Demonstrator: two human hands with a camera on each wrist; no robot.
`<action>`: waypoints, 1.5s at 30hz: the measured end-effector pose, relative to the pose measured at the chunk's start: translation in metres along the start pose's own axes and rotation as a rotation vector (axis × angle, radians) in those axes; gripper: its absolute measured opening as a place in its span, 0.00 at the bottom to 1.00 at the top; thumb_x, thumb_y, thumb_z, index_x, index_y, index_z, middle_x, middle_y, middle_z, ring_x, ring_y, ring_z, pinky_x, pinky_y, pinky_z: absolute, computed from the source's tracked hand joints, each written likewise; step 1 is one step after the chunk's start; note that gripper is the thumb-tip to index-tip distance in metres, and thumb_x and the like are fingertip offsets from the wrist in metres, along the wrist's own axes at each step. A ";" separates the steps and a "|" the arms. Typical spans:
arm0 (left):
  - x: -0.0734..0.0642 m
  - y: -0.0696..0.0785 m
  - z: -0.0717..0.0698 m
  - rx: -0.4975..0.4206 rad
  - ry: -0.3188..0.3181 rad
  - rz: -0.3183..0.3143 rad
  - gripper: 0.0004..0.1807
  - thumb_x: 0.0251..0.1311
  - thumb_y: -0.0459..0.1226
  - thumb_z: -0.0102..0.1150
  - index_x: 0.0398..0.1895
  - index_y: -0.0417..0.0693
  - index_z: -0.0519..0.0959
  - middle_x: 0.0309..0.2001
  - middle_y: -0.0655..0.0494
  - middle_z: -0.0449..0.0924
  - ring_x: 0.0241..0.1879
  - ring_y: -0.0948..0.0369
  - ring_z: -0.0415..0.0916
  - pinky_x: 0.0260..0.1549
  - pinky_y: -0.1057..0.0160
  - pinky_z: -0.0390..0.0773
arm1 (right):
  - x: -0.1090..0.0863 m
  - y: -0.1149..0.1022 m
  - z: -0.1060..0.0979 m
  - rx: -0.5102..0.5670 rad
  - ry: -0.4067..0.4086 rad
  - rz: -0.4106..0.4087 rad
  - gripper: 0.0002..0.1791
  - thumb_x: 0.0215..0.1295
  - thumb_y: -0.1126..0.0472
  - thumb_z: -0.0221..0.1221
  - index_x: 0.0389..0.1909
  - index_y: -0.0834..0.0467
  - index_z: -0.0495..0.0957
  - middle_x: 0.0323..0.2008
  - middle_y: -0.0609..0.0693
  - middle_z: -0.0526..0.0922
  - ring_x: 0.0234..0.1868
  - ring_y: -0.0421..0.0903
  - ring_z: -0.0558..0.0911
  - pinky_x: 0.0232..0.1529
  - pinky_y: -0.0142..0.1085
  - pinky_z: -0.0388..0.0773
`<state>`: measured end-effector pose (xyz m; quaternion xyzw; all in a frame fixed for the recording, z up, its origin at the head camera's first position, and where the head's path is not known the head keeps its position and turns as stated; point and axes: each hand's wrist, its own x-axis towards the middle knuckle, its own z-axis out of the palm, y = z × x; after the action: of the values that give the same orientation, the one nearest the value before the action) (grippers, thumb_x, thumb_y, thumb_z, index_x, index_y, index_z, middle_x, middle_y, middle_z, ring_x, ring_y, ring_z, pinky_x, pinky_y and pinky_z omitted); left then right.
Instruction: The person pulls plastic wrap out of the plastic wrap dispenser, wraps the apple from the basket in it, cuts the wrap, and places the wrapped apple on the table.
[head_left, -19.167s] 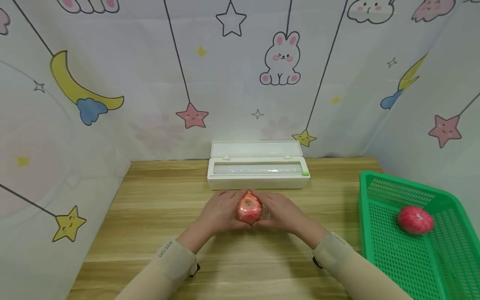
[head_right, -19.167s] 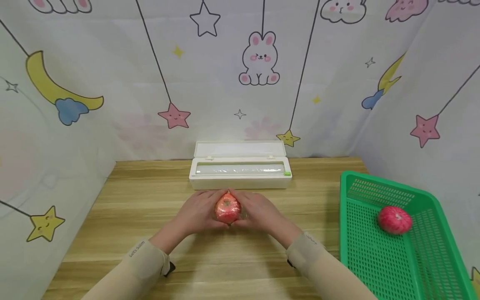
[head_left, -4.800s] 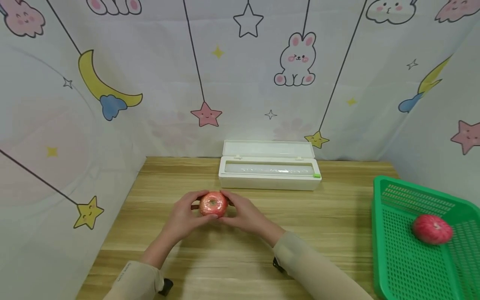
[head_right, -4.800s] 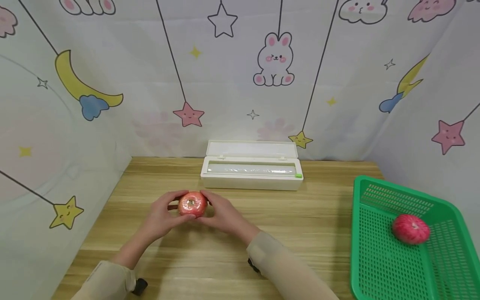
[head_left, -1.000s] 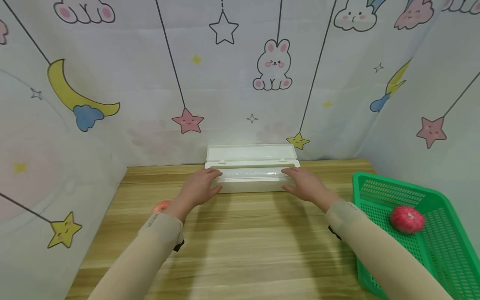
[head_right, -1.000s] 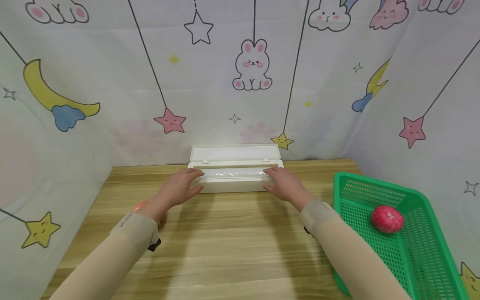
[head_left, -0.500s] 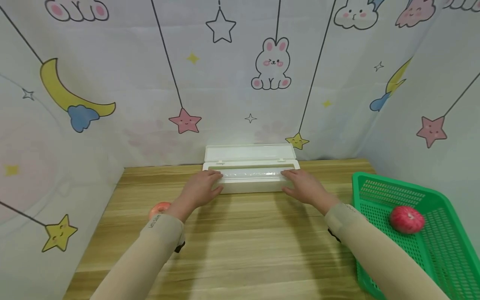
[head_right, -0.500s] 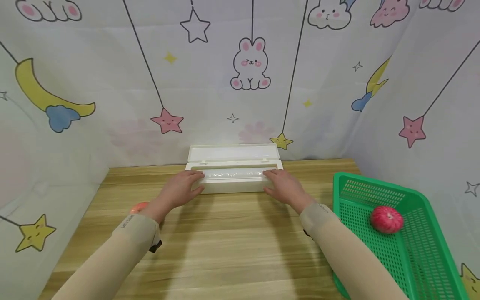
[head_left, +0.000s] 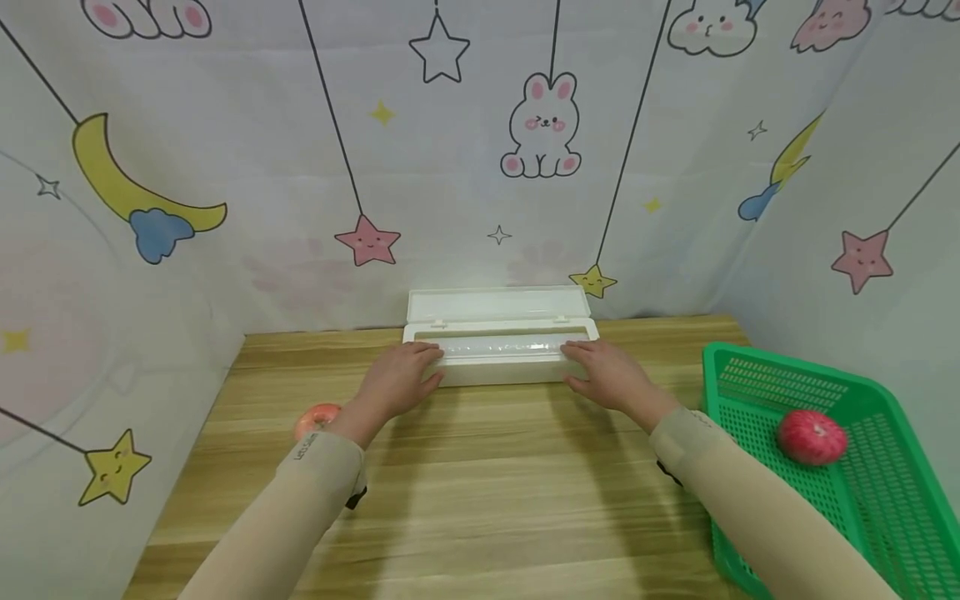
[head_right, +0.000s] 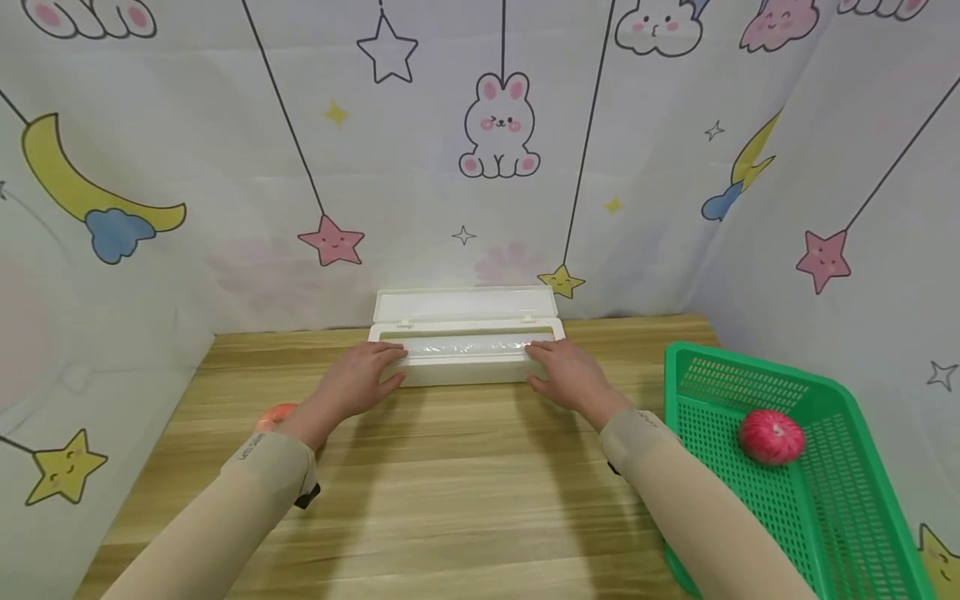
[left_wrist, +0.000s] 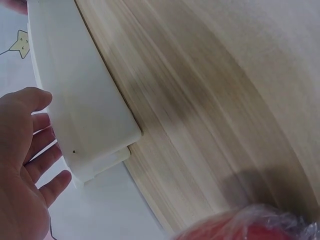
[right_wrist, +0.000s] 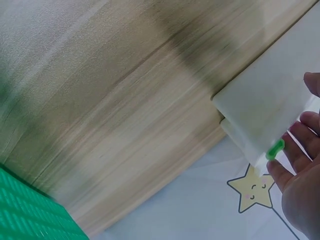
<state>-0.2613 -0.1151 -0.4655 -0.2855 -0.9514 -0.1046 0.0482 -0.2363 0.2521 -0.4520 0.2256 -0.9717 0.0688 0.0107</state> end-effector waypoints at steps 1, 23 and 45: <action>0.000 0.000 0.000 -0.005 -0.003 -0.004 0.24 0.74 0.44 0.66 0.66 0.42 0.82 0.67 0.45 0.82 0.67 0.45 0.78 0.68 0.44 0.76 | 0.000 0.000 0.000 -0.002 0.005 -0.003 0.31 0.73 0.55 0.69 0.72 0.64 0.76 0.68 0.63 0.80 0.67 0.65 0.79 0.66 0.61 0.77; 0.005 -0.005 -0.003 0.066 0.037 0.044 0.17 0.74 0.40 0.66 0.61 0.45 0.85 0.58 0.48 0.88 0.57 0.47 0.86 0.63 0.44 0.80 | 0.008 0.003 -0.002 -0.028 0.062 -0.058 0.24 0.73 0.57 0.68 0.63 0.65 0.82 0.58 0.61 0.87 0.56 0.61 0.87 0.63 0.58 0.80; 0.021 -0.010 -0.011 0.079 0.018 0.049 0.11 0.72 0.34 0.66 0.53 0.47 0.89 0.51 0.52 0.91 0.51 0.52 0.88 0.55 0.45 0.83 | 0.025 0.011 -0.007 0.018 0.101 -0.079 0.11 0.73 0.63 0.67 0.52 0.63 0.88 0.48 0.57 0.91 0.46 0.58 0.89 0.50 0.54 0.86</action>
<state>-0.2839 -0.1141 -0.4528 -0.3059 -0.9470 -0.0686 0.0706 -0.2634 0.2524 -0.4451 0.2603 -0.9596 0.0883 0.0602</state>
